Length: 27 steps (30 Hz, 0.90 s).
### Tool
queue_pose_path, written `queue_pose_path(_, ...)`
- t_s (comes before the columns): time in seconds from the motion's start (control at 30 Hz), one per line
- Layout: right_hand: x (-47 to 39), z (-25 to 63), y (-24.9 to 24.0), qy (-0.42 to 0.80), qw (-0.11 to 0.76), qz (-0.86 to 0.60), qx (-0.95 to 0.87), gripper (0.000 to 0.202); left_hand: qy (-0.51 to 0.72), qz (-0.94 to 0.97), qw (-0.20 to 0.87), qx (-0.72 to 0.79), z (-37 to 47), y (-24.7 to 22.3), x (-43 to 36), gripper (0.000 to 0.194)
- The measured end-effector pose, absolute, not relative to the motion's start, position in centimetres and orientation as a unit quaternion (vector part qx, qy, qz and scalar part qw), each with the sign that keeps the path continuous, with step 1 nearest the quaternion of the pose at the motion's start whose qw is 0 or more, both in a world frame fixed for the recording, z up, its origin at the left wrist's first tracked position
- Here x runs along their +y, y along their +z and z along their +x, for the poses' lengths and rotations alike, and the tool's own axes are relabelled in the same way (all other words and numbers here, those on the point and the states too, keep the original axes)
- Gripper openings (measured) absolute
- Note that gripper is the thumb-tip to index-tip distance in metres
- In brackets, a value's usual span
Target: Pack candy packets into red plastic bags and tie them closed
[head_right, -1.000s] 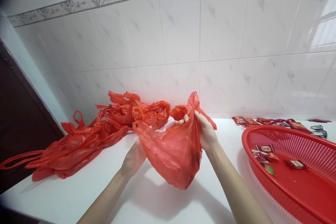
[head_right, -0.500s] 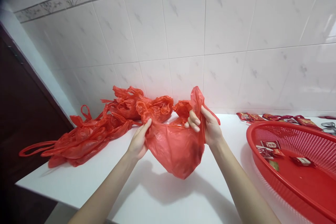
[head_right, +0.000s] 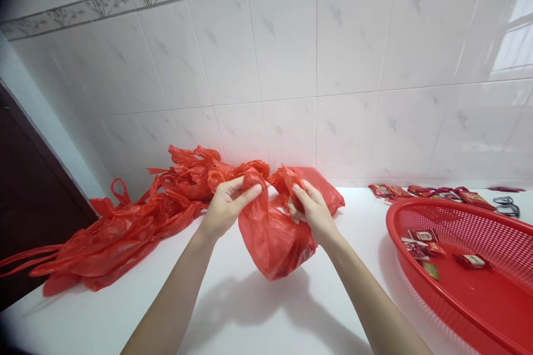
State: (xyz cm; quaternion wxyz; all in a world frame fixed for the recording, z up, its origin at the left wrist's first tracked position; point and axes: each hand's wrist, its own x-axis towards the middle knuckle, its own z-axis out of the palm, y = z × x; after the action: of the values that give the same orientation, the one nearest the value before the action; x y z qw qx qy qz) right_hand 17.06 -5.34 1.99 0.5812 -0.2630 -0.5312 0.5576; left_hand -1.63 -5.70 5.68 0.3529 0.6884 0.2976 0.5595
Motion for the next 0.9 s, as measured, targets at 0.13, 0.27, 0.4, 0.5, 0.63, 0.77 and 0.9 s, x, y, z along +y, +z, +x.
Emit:
queue_pose_path(0.13,-5.3,16.7,1.7,0.547,0.560,-0.287,-0.552,0.042,0.516,0.761,0.286,0.270,-0.8,5.1,-5.6,0.021)
queue_pose_path(0.27,-5.2,16.7,1.3,0.540,0.534,-0.310,-0.572,0.041,0.497,0.765,0.282,0.298,-0.6,3.8,-4.9,0.019)
queue_pose_path(0.4,-5.2,16.5,1.0,0.533,0.500,-0.333,-0.596,0.035,0.471,0.779,0.272,0.312,-1.0,3.6,-4.5,0.021)
queue_pose_path(0.5,-5.2,16.3,0.9,0.539,0.465,-0.329,-0.621,0.027,0.435,0.801,0.265,0.315,-1.3,3.9,-4.3,0.026)
queue_pose_path(0.63,-5.3,16.3,0.9,0.548,0.425,-0.313,-0.649,0.027,0.389,0.821,0.265,0.323,-1.7,4.1,-3.8,0.023)
queue_pose_path(0.77,-5.3,16.7,1.0,0.560,0.399,-0.301,-0.661,0.027,0.393,0.806,0.275,0.347,-1.7,3.8,-3.5,0.030)
queue_pose_path(0.9,-5.1,16.9,0.7,0.494,0.393,-0.278,-0.724,0.015,0.390,0.792,0.265,0.387,-1.6,3.4,-3.2,0.035)
